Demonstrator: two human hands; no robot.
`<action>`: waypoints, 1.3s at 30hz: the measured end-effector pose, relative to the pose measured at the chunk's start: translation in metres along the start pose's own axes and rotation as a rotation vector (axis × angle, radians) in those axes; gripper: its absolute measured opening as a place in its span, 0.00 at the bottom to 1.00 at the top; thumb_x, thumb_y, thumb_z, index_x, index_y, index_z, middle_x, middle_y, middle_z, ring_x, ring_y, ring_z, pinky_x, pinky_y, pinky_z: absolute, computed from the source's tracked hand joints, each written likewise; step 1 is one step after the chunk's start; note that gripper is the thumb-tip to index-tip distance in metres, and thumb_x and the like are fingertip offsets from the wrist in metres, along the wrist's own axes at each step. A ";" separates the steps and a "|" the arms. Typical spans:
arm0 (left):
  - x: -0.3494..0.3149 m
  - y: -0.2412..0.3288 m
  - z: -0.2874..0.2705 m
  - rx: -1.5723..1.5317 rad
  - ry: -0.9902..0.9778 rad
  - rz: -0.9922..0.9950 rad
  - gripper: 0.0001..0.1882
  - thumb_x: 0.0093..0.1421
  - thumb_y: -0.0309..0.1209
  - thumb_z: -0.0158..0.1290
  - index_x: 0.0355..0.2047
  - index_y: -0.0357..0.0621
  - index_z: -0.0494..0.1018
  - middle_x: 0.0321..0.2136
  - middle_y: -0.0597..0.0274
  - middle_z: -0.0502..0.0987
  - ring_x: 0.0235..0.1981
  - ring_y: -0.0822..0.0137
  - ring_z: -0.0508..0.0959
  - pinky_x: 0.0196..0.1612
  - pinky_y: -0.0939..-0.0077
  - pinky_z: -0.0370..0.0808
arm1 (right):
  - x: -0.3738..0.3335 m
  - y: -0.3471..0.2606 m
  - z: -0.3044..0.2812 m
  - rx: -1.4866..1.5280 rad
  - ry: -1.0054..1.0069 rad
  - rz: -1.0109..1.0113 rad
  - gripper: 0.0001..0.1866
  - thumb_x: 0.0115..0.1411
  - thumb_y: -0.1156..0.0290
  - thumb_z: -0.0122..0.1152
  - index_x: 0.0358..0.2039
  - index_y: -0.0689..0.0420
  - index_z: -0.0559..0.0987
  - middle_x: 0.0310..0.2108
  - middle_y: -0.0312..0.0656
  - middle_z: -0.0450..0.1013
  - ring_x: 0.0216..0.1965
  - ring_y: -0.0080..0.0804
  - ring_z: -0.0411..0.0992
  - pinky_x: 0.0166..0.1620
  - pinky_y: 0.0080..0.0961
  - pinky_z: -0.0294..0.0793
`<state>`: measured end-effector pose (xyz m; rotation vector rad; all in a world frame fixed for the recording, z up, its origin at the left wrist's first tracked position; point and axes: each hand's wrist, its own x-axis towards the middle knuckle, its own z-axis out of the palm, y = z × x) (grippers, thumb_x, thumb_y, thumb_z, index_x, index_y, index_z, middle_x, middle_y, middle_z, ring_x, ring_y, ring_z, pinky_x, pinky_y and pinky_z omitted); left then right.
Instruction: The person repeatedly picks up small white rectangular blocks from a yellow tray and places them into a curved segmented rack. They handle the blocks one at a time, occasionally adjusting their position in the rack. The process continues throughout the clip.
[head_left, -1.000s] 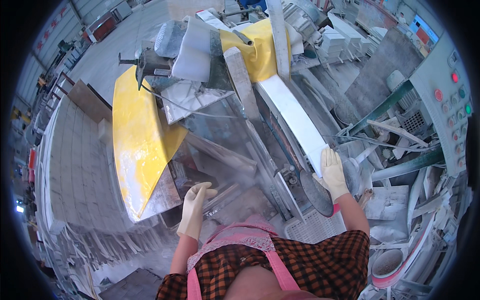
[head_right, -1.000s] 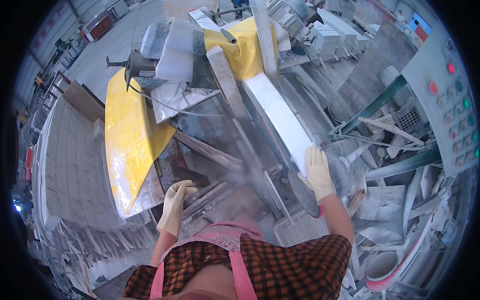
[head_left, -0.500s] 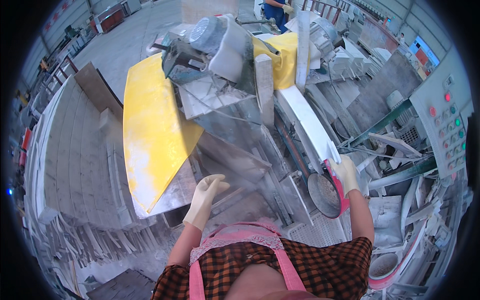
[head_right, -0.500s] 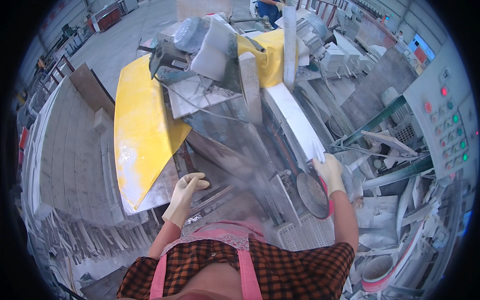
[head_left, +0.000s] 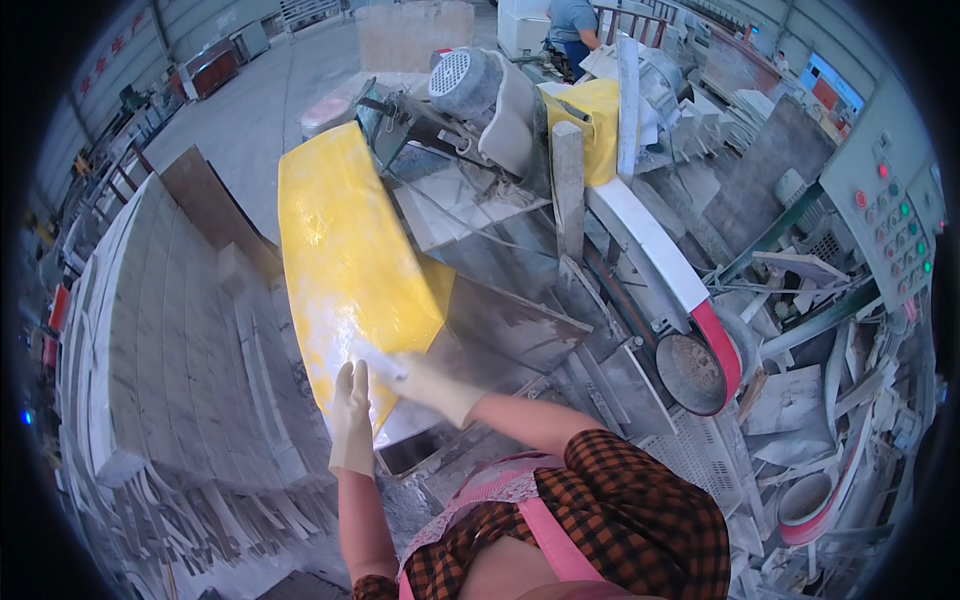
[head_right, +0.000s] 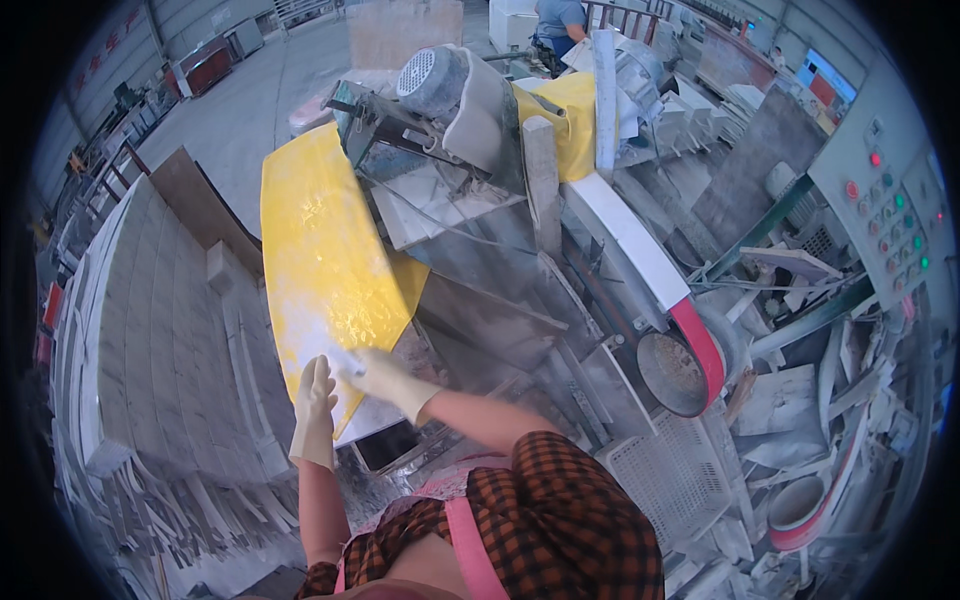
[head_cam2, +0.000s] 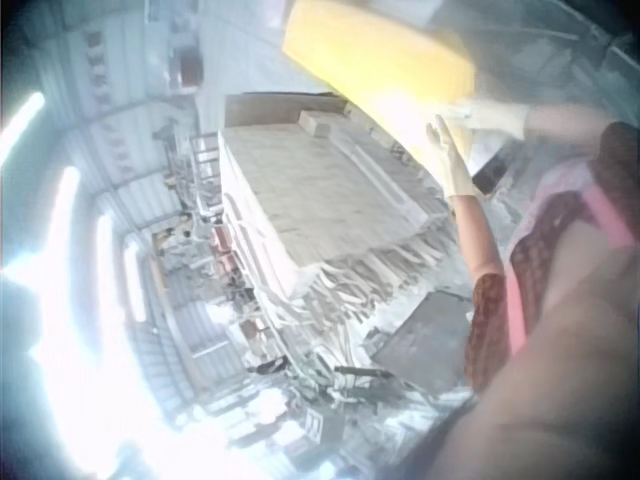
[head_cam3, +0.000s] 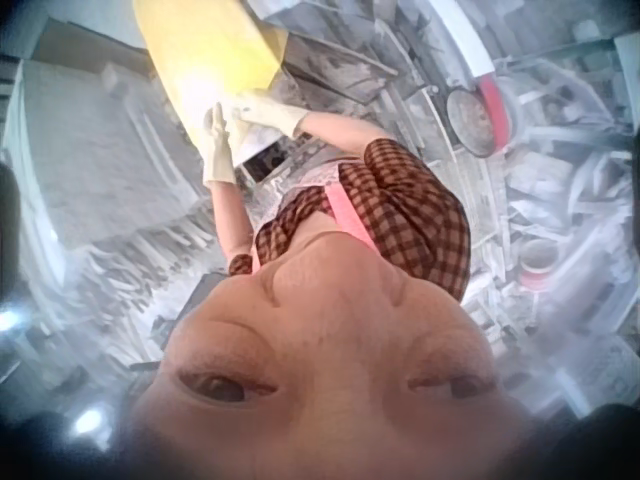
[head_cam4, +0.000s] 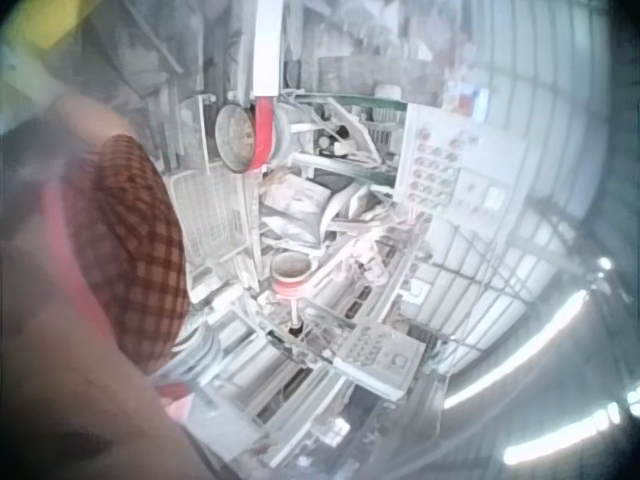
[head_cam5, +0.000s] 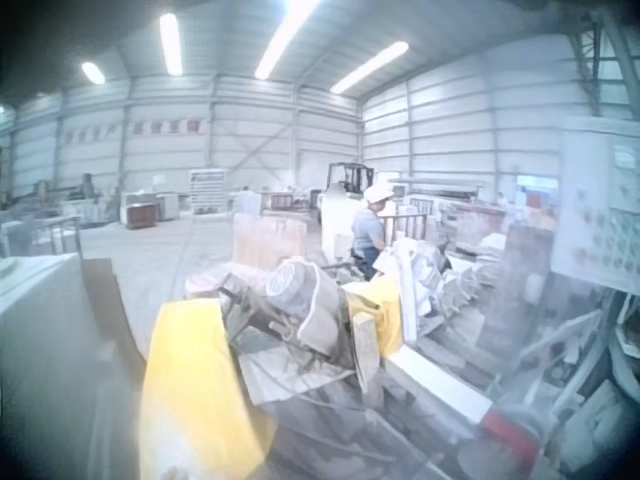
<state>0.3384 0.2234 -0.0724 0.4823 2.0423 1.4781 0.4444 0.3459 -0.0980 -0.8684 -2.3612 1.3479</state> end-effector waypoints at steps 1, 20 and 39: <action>-0.002 0.003 -0.003 0.003 -0.020 0.004 0.32 0.67 0.46 0.56 0.61 0.33 0.67 0.53 0.44 0.77 0.51 0.56 0.79 0.53 0.69 0.75 | 0.002 -0.005 0.016 -0.060 -0.090 -0.025 0.29 0.58 0.49 0.66 0.51 0.58 0.78 0.44 0.53 0.80 0.46 0.54 0.79 0.47 0.44 0.78; 0.024 -0.040 0.031 -0.056 0.239 0.014 0.28 0.66 0.35 0.48 0.61 0.29 0.63 0.48 0.48 0.76 0.49 0.56 0.78 0.51 0.61 0.76 | -0.142 0.173 -0.274 -0.252 0.406 -0.104 0.19 0.63 0.64 0.59 0.52 0.56 0.80 0.47 0.50 0.76 0.52 0.50 0.74 0.57 0.41 0.72; 0.048 -0.040 0.038 0.124 0.373 0.082 0.28 0.66 0.32 0.48 0.64 0.30 0.60 0.50 0.44 0.74 0.45 0.54 0.80 0.47 0.63 0.79 | -0.246 0.326 -0.426 -1.184 0.447 0.110 0.37 0.65 0.55 0.57 0.68 0.63 0.61 0.67 0.56 0.62 0.69 0.51 0.59 0.71 0.44 0.56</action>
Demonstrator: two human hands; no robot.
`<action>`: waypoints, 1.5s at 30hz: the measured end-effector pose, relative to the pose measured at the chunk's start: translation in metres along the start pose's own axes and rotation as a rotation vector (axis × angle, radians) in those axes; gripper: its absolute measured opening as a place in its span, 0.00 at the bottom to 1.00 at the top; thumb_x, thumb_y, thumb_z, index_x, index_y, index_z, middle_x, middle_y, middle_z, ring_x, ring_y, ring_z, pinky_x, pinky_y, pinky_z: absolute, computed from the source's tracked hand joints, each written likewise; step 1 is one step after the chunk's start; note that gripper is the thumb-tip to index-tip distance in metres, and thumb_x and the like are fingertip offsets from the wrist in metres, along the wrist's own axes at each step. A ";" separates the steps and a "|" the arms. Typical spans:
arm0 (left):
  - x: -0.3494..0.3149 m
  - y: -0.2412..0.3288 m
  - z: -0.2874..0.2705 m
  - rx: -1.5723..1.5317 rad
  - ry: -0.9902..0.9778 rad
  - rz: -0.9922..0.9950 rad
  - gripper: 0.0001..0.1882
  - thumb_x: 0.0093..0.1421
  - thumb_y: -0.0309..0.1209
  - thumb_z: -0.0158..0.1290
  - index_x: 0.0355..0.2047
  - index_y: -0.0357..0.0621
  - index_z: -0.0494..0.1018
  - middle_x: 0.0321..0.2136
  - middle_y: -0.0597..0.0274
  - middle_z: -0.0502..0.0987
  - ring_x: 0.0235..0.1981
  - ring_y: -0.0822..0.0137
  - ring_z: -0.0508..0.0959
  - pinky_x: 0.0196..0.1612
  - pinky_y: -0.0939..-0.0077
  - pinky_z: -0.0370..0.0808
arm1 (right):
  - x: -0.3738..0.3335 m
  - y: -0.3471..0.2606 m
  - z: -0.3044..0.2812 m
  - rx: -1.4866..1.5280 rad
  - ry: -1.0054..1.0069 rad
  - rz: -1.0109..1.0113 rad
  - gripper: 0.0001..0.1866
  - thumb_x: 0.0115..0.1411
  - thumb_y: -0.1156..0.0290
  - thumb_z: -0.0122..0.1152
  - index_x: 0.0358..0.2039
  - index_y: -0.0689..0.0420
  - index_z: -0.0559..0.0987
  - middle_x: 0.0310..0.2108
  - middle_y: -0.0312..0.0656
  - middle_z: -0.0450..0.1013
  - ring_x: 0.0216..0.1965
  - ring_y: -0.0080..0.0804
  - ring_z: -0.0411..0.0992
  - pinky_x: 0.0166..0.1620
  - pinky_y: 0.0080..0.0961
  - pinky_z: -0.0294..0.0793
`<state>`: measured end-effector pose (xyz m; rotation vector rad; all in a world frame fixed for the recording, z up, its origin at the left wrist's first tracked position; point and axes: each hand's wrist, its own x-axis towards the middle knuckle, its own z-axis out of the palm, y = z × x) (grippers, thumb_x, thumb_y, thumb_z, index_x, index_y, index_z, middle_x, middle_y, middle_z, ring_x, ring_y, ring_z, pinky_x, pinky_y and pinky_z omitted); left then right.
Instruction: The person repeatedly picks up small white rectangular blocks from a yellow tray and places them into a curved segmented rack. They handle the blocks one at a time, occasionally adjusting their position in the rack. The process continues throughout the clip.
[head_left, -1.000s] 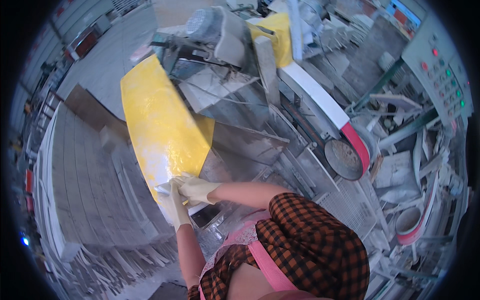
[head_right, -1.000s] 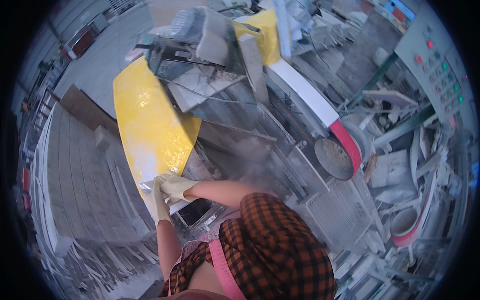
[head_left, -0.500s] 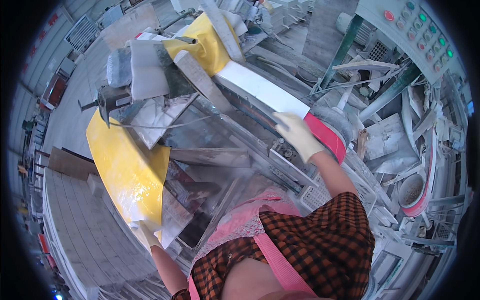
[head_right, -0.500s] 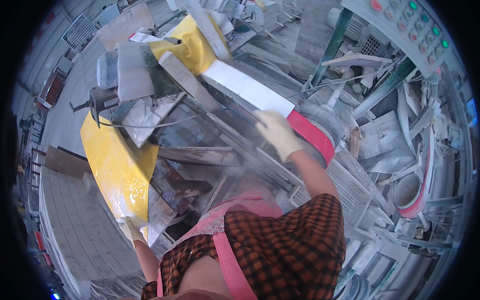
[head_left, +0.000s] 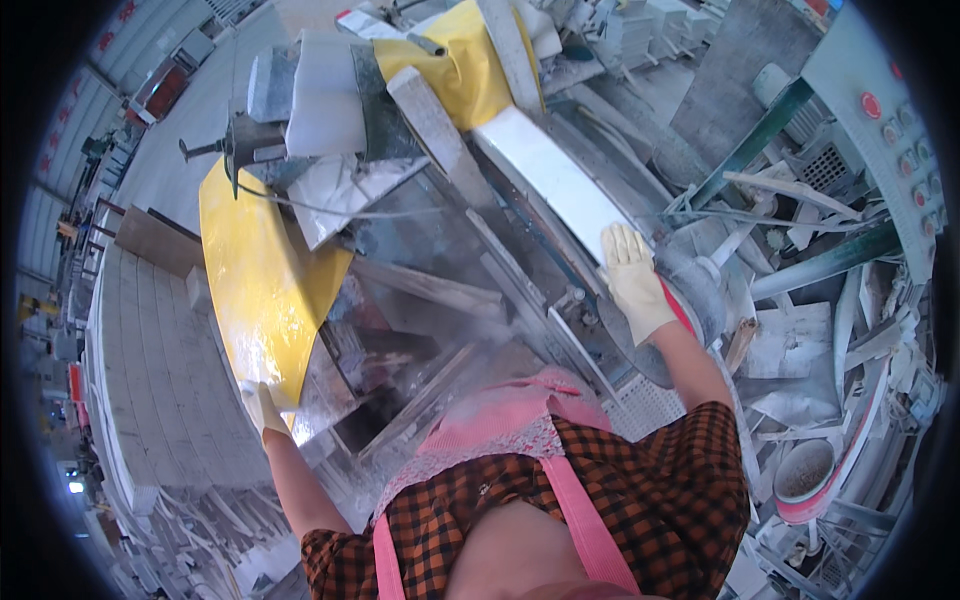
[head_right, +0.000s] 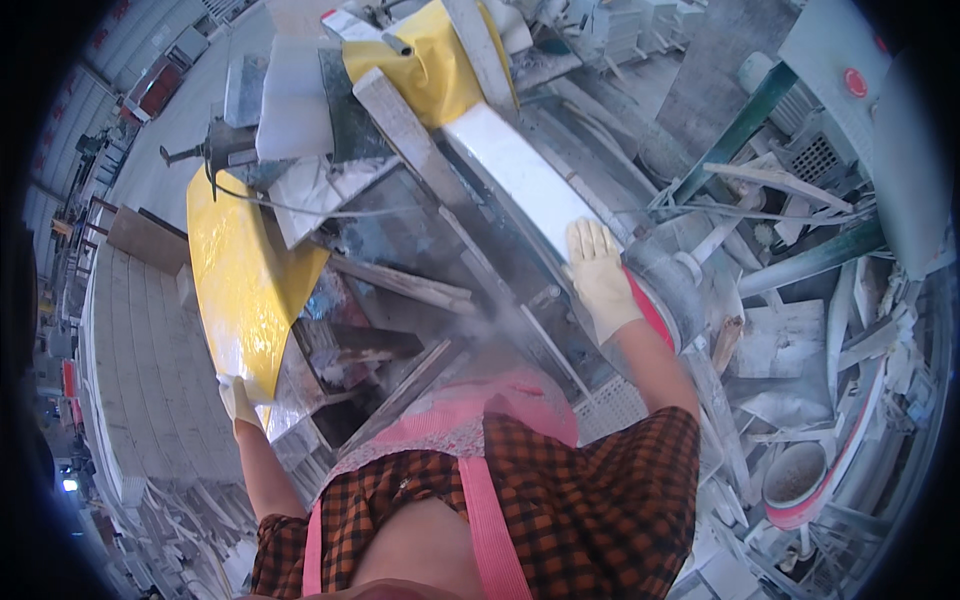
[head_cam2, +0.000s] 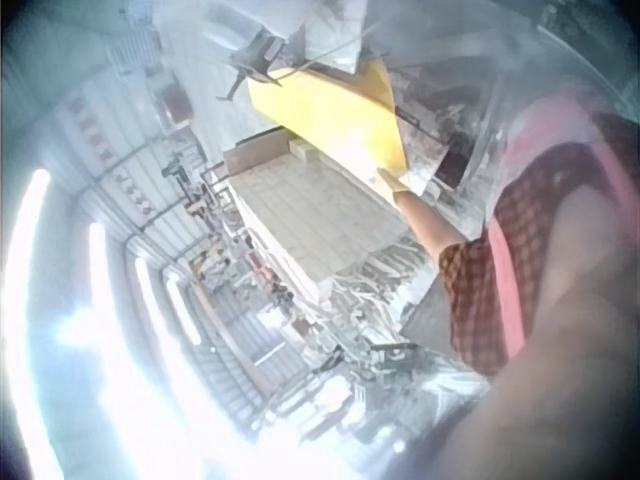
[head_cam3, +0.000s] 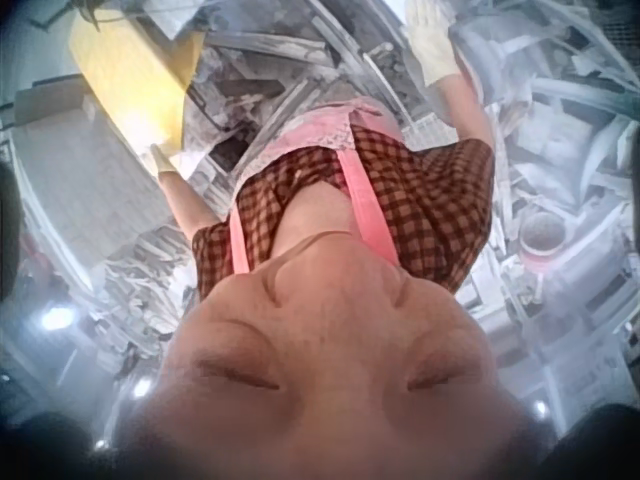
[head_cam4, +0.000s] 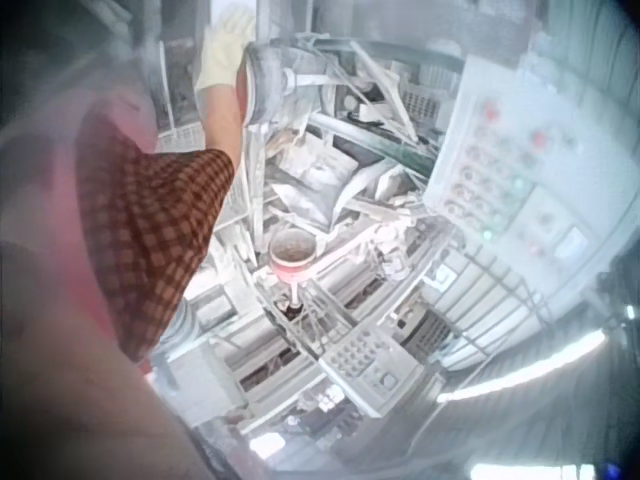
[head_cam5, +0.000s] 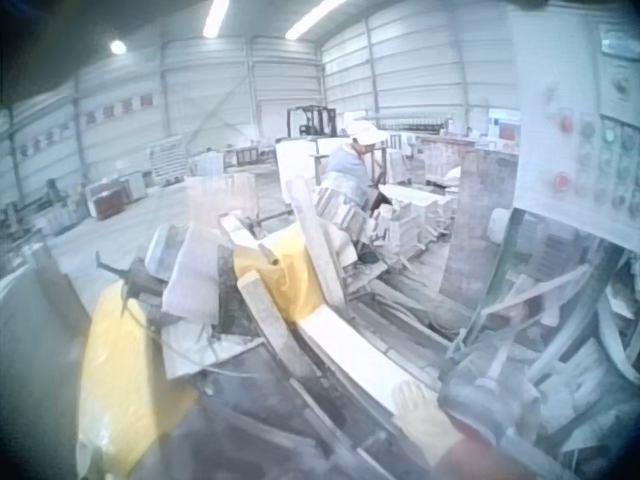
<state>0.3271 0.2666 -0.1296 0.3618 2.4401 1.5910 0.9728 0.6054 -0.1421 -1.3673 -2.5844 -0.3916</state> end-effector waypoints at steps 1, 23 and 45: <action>-0.001 0.001 -0.002 0.009 -0.002 -0.001 0.28 0.66 0.32 0.48 0.64 0.30 0.60 0.50 0.44 0.74 0.45 0.54 0.80 0.47 0.63 0.79 | 0.000 0.003 -0.005 0.031 -0.064 0.015 0.36 0.65 0.56 0.58 0.67 0.63 0.62 0.65 0.56 0.65 0.67 0.51 0.62 0.70 0.44 0.59; -0.007 0.006 -0.001 -0.025 0.045 -0.084 0.20 0.63 0.27 0.50 0.55 0.35 0.69 0.43 0.53 0.77 0.41 0.59 0.80 0.46 0.66 0.77 | 0.073 0.008 -0.012 0.022 -0.114 -0.257 0.36 0.58 0.59 0.65 0.63 0.64 0.68 0.61 0.52 0.70 0.64 0.46 0.66 0.67 0.41 0.64; -0.052 0.063 -0.033 0.122 -0.207 -0.248 0.36 0.66 0.50 0.51 0.62 0.31 0.61 0.57 0.40 0.73 0.53 0.50 0.78 0.51 0.59 0.79 | 0.095 0.001 -0.028 0.002 -0.301 0.063 0.21 0.66 0.59 0.55 0.57 0.53 0.72 0.38 0.65 0.79 0.41 0.66 0.78 0.45 0.54 0.77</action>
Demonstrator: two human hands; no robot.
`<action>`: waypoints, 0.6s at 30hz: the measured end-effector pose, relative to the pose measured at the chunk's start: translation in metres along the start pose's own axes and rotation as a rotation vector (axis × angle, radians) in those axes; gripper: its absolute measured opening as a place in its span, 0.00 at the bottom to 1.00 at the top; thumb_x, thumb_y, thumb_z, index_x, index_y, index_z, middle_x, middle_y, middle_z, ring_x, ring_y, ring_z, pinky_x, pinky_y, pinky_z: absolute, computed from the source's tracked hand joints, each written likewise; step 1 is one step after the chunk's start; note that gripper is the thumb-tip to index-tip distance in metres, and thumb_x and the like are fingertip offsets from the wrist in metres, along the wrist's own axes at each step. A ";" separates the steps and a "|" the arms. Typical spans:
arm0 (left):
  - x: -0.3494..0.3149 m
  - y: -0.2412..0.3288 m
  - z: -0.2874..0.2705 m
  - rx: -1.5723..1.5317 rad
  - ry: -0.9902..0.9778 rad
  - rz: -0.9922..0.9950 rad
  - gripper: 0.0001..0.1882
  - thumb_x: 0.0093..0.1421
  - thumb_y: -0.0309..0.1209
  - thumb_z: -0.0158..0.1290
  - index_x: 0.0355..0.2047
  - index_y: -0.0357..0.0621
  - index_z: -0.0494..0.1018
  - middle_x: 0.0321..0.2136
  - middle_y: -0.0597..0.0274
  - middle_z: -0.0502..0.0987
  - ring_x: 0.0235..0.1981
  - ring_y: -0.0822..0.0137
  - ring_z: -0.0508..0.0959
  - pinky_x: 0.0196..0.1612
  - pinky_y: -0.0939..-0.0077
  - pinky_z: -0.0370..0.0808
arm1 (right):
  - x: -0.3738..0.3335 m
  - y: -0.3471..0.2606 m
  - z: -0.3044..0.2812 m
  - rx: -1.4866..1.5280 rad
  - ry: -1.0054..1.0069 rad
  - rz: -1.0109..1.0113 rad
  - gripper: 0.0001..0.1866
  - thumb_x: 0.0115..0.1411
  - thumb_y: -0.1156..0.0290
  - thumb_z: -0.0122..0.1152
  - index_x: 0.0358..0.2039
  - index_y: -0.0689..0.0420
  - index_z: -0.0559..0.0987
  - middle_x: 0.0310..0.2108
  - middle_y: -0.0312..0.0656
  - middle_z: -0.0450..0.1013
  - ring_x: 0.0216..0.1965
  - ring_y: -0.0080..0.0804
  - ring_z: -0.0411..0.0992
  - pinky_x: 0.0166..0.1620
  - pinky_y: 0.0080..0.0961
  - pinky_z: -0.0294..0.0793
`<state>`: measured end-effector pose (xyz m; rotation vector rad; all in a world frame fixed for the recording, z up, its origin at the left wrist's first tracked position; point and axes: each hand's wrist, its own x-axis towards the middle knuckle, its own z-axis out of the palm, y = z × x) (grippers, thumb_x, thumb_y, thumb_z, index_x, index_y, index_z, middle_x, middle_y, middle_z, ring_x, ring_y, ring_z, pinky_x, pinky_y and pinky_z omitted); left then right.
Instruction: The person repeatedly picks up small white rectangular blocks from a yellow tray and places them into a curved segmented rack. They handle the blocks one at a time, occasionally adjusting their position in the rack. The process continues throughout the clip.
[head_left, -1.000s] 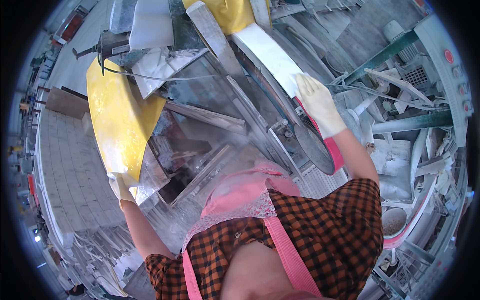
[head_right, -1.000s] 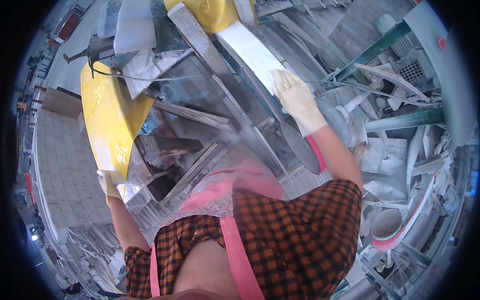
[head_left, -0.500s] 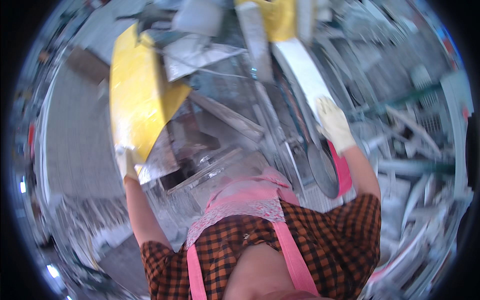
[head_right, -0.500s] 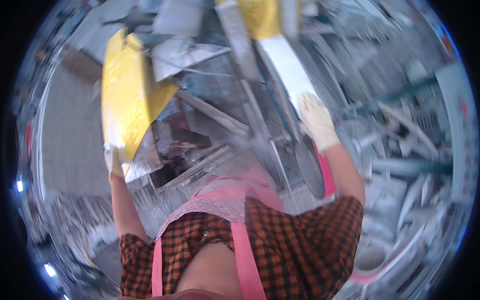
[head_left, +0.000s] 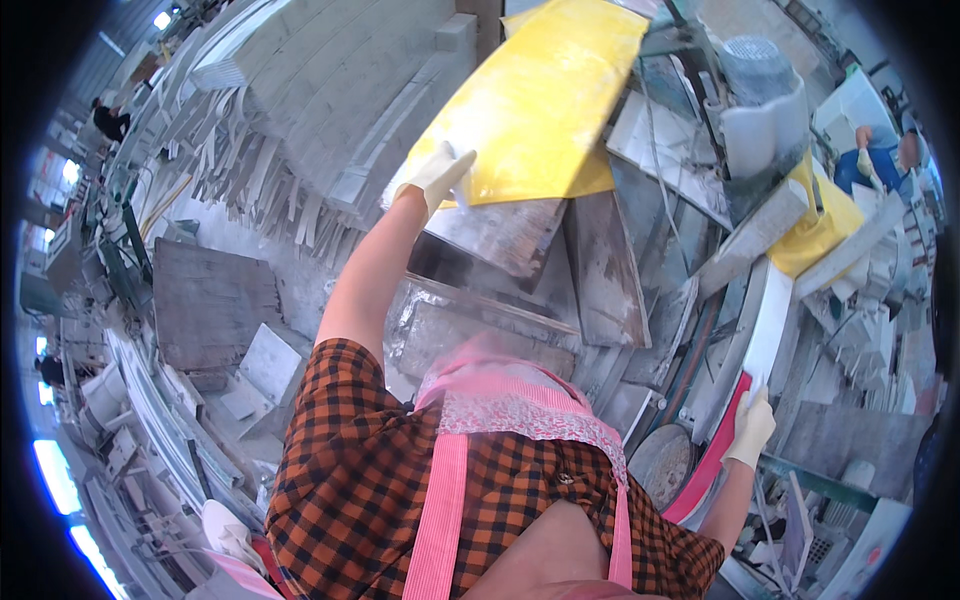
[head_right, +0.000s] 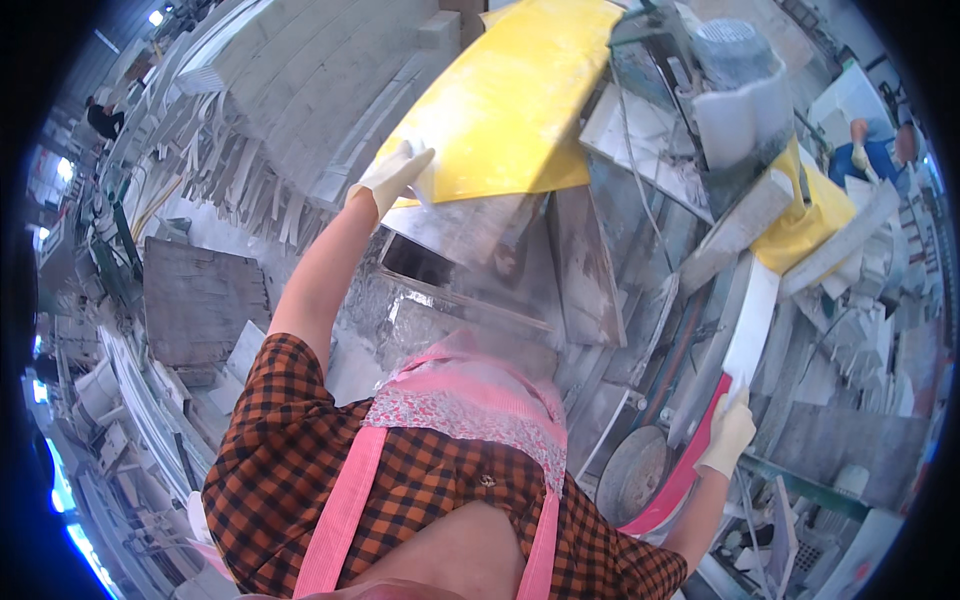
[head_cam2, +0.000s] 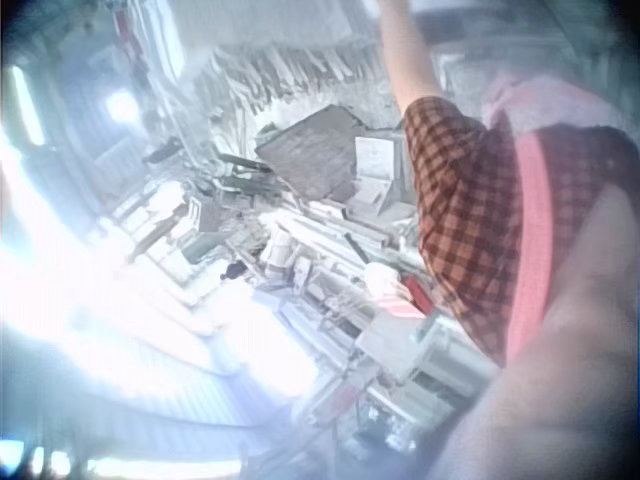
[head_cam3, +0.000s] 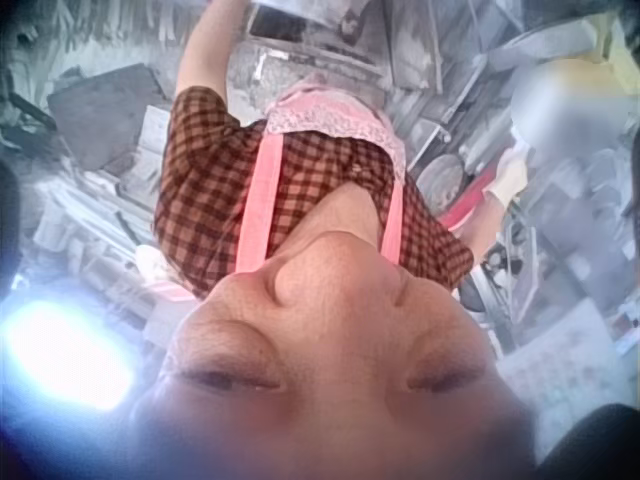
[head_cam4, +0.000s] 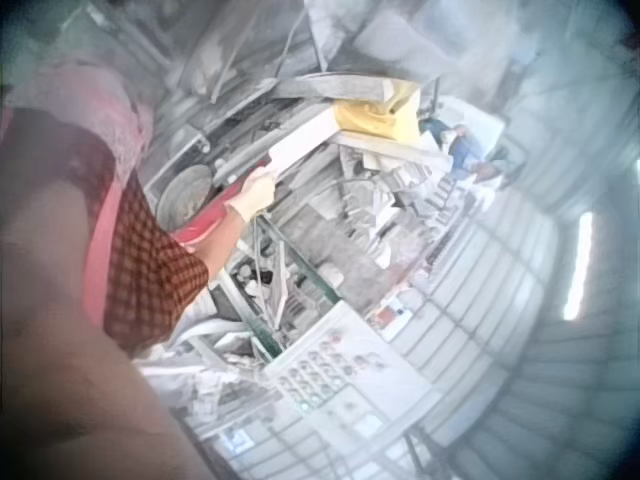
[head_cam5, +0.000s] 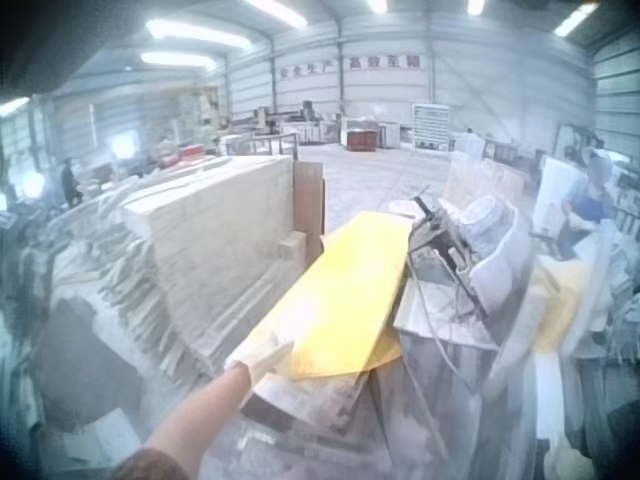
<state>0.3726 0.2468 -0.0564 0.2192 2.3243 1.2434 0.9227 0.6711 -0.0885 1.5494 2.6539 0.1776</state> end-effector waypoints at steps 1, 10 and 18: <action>0.004 -0.004 -0.004 0.026 -0.027 0.011 0.46 0.66 0.53 0.50 0.70 0.28 0.50 0.58 0.43 0.72 0.49 0.54 0.81 0.47 0.68 0.82 | 0.004 -0.012 -0.016 0.043 -0.020 0.026 0.22 0.67 0.57 0.55 0.57 0.55 0.73 0.41 0.62 0.79 0.43 0.61 0.79 0.45 0.51 0.77; 0.044 -0.051 0.015 0.196 0.341 0.313 0.26 0.61 0.47 0.49 0.30 0.32 0.80 0.27 0.37 0.81 0.31 0.43 0.83 0.38 0.54 0.78 | -0.018 -0.326 -0.076 1.436 -0.097 -0.240 0.24 0.70 0.61 0.56 0.57 0.68 0.74 0.53 0.45 0.73 0.55 0.32 0.70 0.61 0.30 0.66; 0.021 -0.034 0.005 0.199 0.359 0.275 0.27 0.66 0.51 0.46 0.38 0.36 0.81 0.38 0.40 0.82 0.41 0.45 0.82 0.48 0.53 0.76 | -0.024 -0.583 -0.034 1.390 -0.071 -0.460 0.28 0.59 0.59 0.71 0.52 0.68 0.77 0.44 0.54 0.79 0.47 0.42 0.78 0.50 0.35 0.76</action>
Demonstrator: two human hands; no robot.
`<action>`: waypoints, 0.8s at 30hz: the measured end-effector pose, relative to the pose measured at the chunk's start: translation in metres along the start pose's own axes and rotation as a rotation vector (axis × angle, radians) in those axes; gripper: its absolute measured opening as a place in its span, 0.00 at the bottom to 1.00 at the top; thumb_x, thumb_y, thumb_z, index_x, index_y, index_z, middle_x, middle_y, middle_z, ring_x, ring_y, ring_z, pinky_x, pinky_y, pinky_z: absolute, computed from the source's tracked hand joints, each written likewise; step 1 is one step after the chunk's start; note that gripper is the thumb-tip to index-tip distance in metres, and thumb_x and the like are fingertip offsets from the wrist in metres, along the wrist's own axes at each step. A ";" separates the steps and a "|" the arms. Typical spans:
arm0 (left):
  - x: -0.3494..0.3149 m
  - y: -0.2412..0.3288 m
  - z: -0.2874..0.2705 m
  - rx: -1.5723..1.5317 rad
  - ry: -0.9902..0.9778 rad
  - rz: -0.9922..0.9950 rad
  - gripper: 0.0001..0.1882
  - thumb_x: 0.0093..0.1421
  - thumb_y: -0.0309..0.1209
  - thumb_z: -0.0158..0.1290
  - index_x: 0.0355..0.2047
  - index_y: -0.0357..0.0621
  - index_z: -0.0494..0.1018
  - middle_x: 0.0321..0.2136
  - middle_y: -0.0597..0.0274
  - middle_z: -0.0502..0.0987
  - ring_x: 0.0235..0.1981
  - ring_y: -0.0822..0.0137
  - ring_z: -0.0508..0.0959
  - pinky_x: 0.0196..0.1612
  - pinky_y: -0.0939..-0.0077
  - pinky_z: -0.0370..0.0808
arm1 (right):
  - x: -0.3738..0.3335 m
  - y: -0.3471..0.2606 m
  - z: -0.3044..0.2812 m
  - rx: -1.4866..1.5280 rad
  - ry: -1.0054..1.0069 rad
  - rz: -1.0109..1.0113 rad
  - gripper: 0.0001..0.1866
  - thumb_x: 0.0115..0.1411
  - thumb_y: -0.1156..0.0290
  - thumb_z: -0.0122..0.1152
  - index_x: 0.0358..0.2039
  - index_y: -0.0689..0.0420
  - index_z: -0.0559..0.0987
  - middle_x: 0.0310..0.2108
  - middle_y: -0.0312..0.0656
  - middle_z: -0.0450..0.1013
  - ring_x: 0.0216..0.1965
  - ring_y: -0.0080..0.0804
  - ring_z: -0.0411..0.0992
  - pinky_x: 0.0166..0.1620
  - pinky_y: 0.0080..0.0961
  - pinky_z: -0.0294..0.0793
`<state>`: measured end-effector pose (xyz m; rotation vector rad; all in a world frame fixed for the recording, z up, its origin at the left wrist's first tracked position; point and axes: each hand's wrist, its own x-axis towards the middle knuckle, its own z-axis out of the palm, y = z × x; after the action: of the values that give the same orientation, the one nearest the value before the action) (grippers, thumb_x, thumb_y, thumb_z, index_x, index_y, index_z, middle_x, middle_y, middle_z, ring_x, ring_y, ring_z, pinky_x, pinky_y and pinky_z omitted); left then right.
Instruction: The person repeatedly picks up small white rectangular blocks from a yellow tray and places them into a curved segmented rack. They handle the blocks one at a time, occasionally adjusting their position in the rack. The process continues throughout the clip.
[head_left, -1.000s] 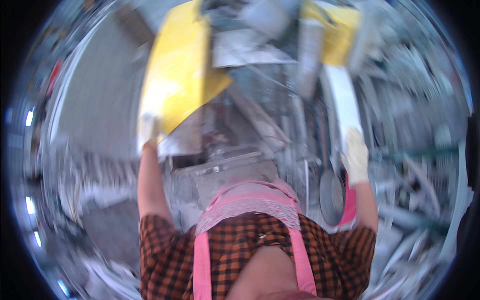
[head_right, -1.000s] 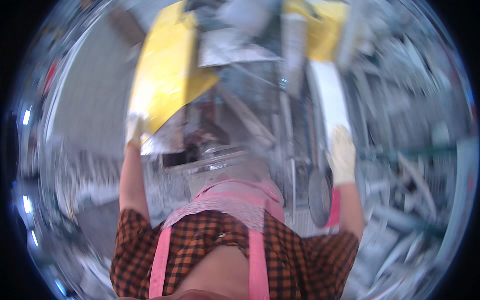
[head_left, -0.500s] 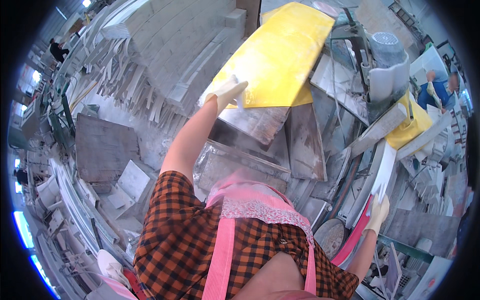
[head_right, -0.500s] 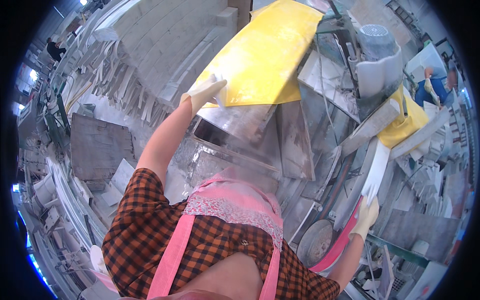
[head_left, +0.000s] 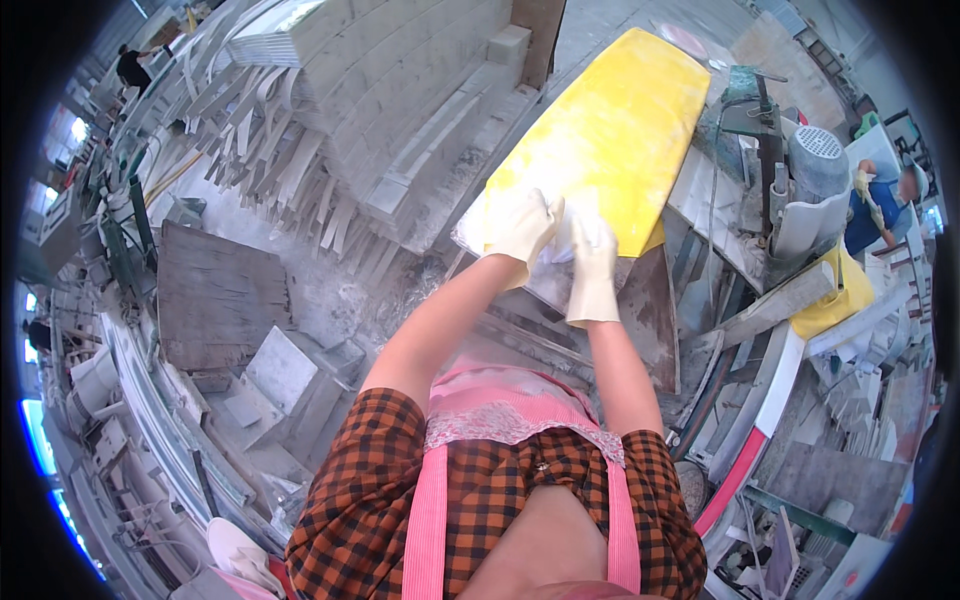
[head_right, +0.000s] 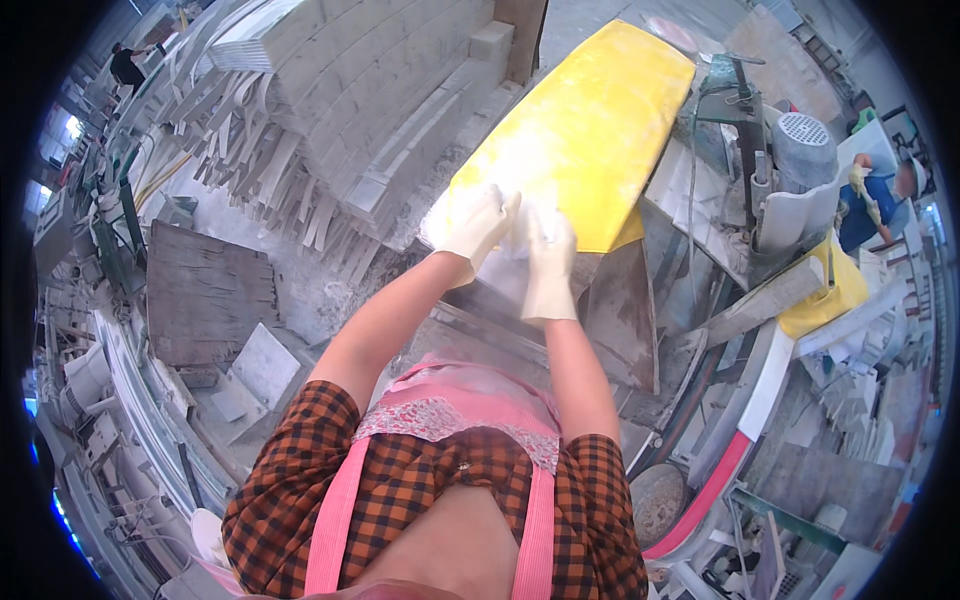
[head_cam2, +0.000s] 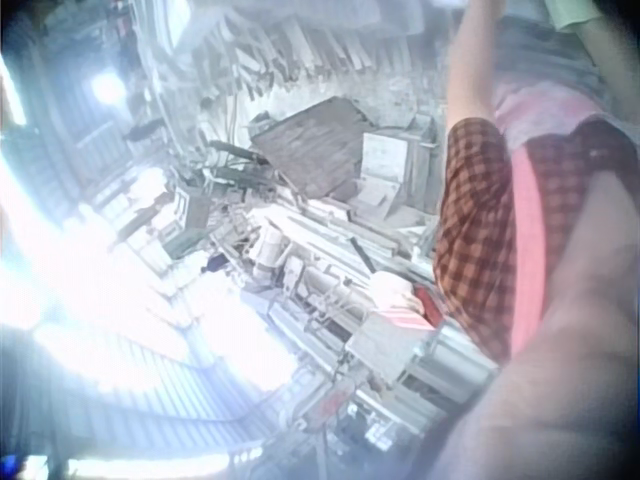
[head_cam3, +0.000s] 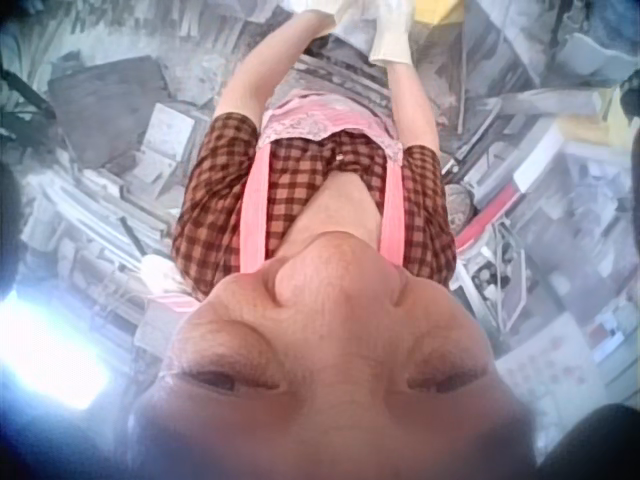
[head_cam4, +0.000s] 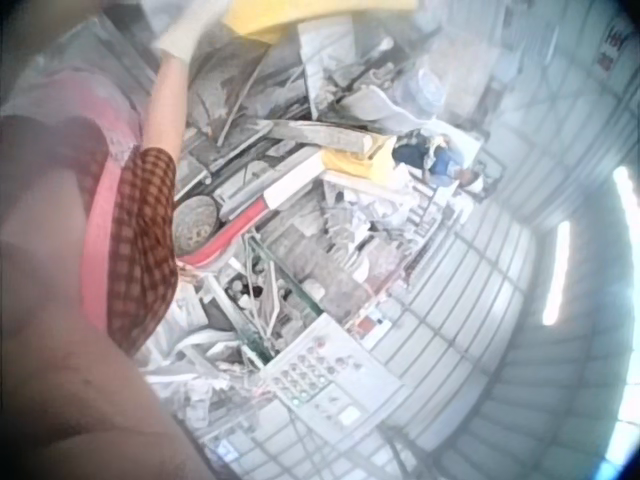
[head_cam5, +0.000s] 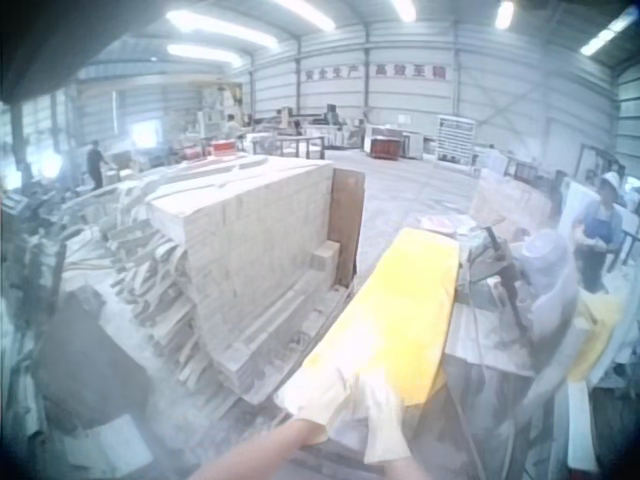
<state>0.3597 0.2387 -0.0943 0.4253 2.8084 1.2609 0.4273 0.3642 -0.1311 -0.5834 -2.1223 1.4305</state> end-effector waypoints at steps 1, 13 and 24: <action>0.002 -0.002 -0.006 0.010 -0.019 0.025 0.27 0.66 0.51 0.46 0.39 0.37 0.81 0.38 0.40 0.82 0.41 0.44 0.82 0.48 0.53 0.76 | -0.001 0.005 0.008 0.009 -0.052 -0.061 0.28 0.59 0.58 0.71 0.51 0.68 0.77 0.43 0.55 0.79 0.47 0.43 0.78 0.51 0.36 0.75; 0.023 0.020 -0.042 -0.572 -0.476 -0.195 0.34 0.68 0.56 0.49 0.60 0.39 0.71 0.49 0.59 0.77 0.50 0.65 0.73 0.59 0.68 0.66 | -0.027 -0.026 -0.014 -0.343 -0.505 0.028 0.55 0.52 0.62 0.75 0.75 0.52 0.51 0.60 0.57 0.71 0.60 0.51 0.72 0.61 0.39 0.73; 0.025 0.012 -0.021 -0.404 -0.372 -0.127 0.34 0.67 0.56 0.50 0.56 0.36 0.74 0.44 0.48 0.82 0.44 0.58 0.82 0.46 0.65 0.76 | -0.029 -0.021 -0.008 -0.578 -0.339 -0.182 0.48 0.55 0.59 0.73 0.70 0.60 0.57 0.49 0.58 0.76 0.49 0.54 0.77 0.49 0.44 0.77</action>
<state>0.3356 0.2371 -0.0693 0.4003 2.1748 1.4921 0.4535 0.3445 -0.1138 -0.3468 -2.8018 0.8493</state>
